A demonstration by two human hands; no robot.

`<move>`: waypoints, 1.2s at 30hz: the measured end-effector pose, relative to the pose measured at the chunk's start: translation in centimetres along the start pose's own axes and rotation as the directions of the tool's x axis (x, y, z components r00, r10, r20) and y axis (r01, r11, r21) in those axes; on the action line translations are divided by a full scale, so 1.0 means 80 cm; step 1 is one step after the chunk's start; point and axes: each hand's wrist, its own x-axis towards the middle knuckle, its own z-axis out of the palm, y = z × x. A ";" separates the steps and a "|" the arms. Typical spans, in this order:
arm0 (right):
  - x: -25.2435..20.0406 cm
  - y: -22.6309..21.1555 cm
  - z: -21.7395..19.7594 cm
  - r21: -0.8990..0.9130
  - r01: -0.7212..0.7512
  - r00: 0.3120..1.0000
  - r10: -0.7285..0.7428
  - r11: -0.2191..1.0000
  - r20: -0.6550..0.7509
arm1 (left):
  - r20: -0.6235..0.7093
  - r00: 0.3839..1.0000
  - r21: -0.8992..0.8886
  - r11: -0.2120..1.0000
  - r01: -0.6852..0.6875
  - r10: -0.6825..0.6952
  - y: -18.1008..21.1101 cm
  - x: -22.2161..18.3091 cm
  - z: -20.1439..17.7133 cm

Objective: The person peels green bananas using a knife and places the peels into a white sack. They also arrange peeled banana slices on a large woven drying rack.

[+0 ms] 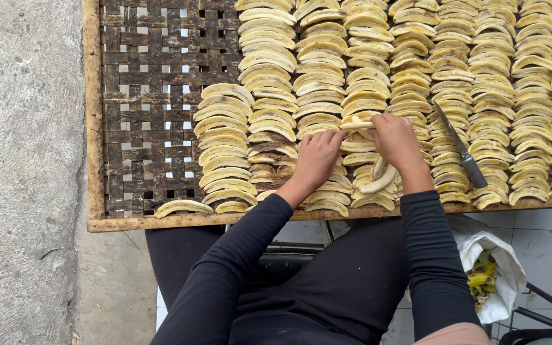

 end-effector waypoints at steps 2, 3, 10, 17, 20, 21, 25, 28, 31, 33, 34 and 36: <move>-0.003 -0.013 -0.020 0.195 -0.064 0.996 0.075 0.979 -0.047 | 0.009 0.984 -0.215 0.961 0.175 -0.177 0.008 0.015 0.020; -0.006 -0.021 -0.030 0.356 -0.104 0.990 0.132 0.929 -0.054 | 0.067 0.941 -0.414 0.849 0.329 -0.332 0.013 0.025 0.032; -0.015 -0.066 -0.053 0.537 0.198 0.958 -0.046 0.820 -0.283 | 0.572 0.679 -0.816 -0.404 0.414 -0.460 -0.051 0.082 0.029; -0.005 -0.037 0.019 -0.012 -0.143 0.985 0.141 0.990 -0.100 | 0.031 0.888 -0.206 0.866 0.455 -0.459 -0.225 0.099 -0.163; -0.002 -0.020 0.034 -0.074 -0.123 0.989 0.116 0.990 -0.090 | 0.077 0.933 -0.063 0.932 0.357 -0.352 -0.267 0.099 -0.203; 0.000 -0.014 0.036 -0.108 -0.089 0.992 0.078 0.990 -0.099 | 0.114 0.932 -0.033 0.937 0.348 -0.343 -0.277 0.101 -0.205; 0.011 -0.002 0.048 -0.286 -0.009 0.997 -0.013 0.958 -0.076 | 0.169 0.937 0.117 0.950 0.290 -0.306 -0.298 0.106 -0.192; 0.013 0.001 0.055 -0.360 0.000 0.987 -0.057 0.933 -0.147 | 0.140 0.947 0.121 0.954 0.273 -0.289 -0.302 0.095 -0.179; 0.012 0.002 0.042 -0.321 -0.035 0.965 -0.051 0.946 -0.258 | 0.111 0.937 0.185 0.933 0.307 -0.331 -0.304 0.089 -0.170; 0.014 -0.010 0.021 -0.177 -0.051 0.941 -0.012 0.983 -0.338 | 0.016 0.976 0.280 0.938 0.204 -0.217 -0.298 0.080 -0.171; 0.016 -0.020 0.006 -0.103 -0.054 0.926 0.011 0.993 -0.377 | -0.070 0.977 0.222 0.951 0.214 -0.203 -0.291 0.077 -0.172; 0.034 -0.052 -0.019 0.244 0.067 0.945 0.017 0.968 -0.328 | -0.244 0.952 0.102 0.971 0.215 -0.185 -0.266 0.074 -0.170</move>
